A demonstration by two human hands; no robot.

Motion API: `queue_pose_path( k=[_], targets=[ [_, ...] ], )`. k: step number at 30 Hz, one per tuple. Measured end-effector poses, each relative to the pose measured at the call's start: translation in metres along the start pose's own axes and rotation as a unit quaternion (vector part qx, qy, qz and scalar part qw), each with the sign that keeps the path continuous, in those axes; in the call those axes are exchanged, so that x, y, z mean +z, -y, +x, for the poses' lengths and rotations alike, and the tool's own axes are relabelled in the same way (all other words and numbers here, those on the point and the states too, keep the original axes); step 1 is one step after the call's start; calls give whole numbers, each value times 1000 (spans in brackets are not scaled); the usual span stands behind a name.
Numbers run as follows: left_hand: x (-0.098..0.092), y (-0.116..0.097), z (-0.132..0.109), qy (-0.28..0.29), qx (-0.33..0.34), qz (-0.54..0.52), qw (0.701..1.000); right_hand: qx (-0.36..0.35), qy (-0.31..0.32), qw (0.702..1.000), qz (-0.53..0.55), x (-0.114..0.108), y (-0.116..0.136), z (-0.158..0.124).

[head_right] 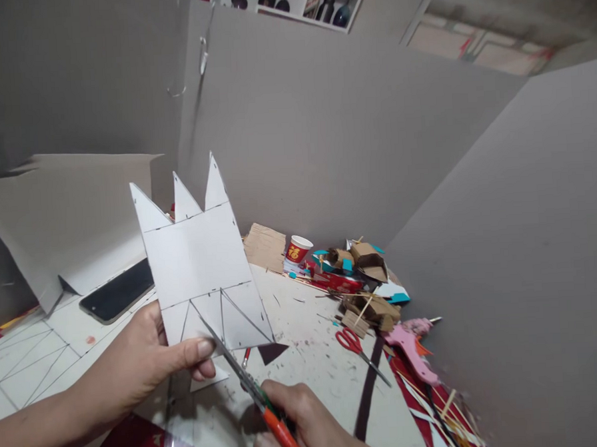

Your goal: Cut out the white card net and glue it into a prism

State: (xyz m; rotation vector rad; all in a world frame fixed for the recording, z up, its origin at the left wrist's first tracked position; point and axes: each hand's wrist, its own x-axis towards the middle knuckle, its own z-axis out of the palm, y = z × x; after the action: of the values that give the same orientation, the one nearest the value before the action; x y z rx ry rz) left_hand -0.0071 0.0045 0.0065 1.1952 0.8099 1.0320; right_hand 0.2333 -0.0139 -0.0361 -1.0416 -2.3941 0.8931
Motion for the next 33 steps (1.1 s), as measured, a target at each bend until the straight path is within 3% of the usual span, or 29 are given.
queue_pose_path(
  k=[5, 17, 22, 25, 30, 33],
  targets=[
    [-1, 2, 1, 1, -5, -1, 1000, -10, 54, 996, 73, 2, 0, 5],
    [-1, -2, 0, -2, 1, 6, 1000, -1, 33, 994, 101, 7, -5, 4],
    [-4, -8, -1, -36, 57, -19, 998, 12, 51, 990, 130, 4, -7, 7],
    [-6, -9, -1, -34, 60, -23, 997, 24, 58, 991, 117, 1, 0, 5],
    [-5, -7, 0, 1, 68, -29, 997, 45, -15, 998, 32, -1, 9, -1],
    [-5, -5, 1, 6, 65, -32, 997, 13, 16, 999, 50, 0, 5, 1]
  ],
)
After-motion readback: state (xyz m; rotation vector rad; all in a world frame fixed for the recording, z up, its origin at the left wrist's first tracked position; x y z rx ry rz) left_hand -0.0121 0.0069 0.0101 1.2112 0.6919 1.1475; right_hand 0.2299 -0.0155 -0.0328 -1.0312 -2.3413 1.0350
